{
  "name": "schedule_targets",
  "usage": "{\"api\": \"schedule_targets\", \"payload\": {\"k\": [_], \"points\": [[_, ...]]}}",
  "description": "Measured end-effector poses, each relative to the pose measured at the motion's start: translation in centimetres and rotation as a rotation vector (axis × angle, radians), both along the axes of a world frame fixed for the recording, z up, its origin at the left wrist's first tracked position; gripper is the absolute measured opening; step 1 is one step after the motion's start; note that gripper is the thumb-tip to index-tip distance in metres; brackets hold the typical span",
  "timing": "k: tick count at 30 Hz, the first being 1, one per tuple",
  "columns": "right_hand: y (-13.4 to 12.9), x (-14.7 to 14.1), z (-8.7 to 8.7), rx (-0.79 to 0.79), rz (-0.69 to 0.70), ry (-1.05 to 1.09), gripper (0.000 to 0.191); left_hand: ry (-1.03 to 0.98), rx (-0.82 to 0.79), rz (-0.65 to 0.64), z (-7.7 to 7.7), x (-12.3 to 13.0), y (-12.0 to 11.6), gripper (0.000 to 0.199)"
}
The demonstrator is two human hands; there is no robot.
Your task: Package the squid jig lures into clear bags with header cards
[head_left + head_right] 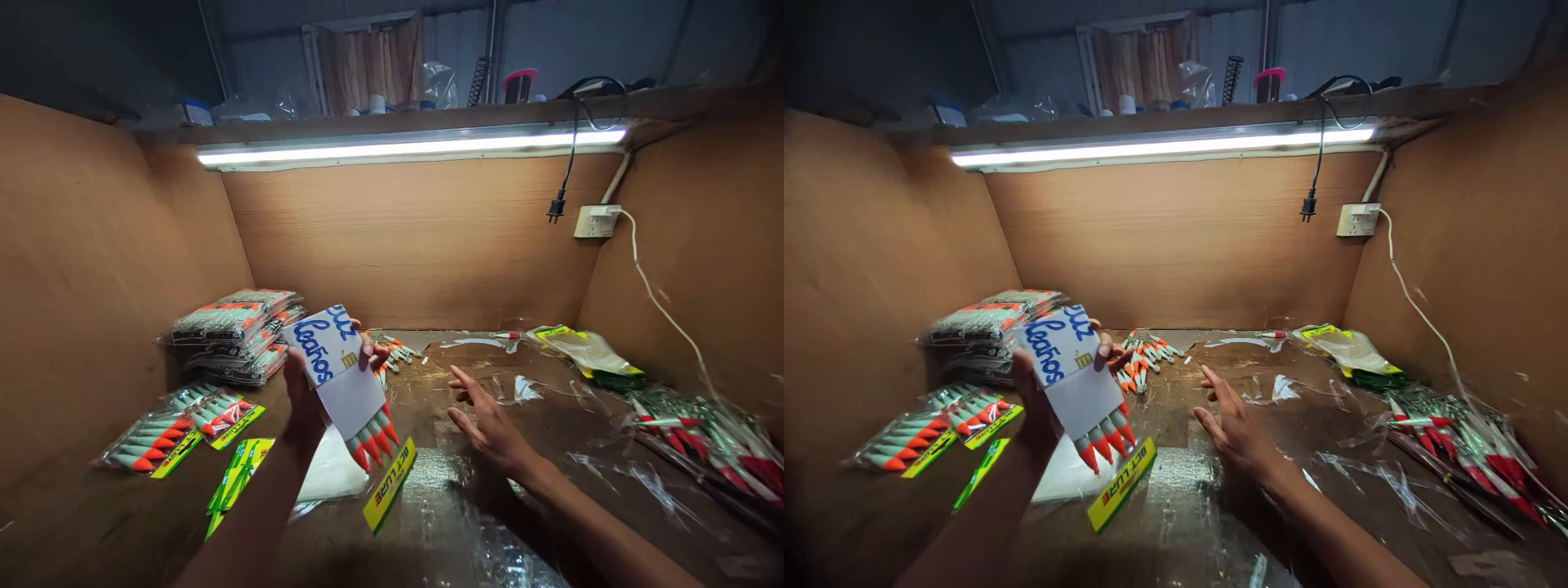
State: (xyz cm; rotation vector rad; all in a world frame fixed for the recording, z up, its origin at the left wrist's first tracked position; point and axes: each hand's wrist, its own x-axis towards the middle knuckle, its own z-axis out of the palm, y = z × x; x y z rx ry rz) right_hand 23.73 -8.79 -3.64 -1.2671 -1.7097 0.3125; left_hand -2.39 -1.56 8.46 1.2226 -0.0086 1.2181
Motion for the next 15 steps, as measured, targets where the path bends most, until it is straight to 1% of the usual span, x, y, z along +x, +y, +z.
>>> {"api": "schedule_targets", "payload": {"k": [2, 4, 7, 9, 10, 11, 12, 13, 14, 15], "points": [[0.0, -0.2, 0.4, -0.034, 0.036, 0.089, 0.061, -0.011, -0.138, -0.122, -1.9, 0.5, -0.1, 0.076], [0.4, -0.7, 1.3, -0.066, 0.095, 0.202, 0.058, 0.007, -0.236, -0.271, -4.3, 1.2, 0.2, 0.077], [2.0, -2.0, 3.3, -0.090, 0.218, 0.315, 0.054, 0.056, -0.318, -0.473, -8.0, 2.3, 0.9, 0.077], [3.4, -3.1, 4.7, -0.097, 0.306, 0.308, 0.057, 0.092, -0.336, -0.551, -9.7, 2.9, 1.3, 0.077], [4.0, -3.7, 5.4, -0.110, 0.357, 0.279, 0.062, 0.110, -0.333, -0.571, -10.1, 3.0, 1.4, 0.077], [4.5, -4.3, 6.0, -0.129, 0.413, 0.248, 0.068, 0.131, -0.321, -0.574, -10.2, 3.0, 1.5, 0.075], [4.8, -4.9, 6.6, -0.145, 0.459, 0.224, 0.073, 0.158, -0.295, -0.556, -10.0, 2.7, 1.4, 0.072], [5.0, -5.4, 7.2, -0.146, 0.485, 0.216, 0.077, 0.187, -0.251, -0.513, -9.6, 2.2, 1.3, 0.069], [4.9, -5.7, 7.8, -0.121, 0.484, 0.224, 0.079, 0.212, -0.192, -0.441, -8.8, 1.5, 1.1, 0.067], [4.6, -5.9, 8.3, -0.064, 0.456, 0.244, 0.079, 0.227, -0.115, -0.343, -8.0, 0.8, 0.8, 0.066]]}}
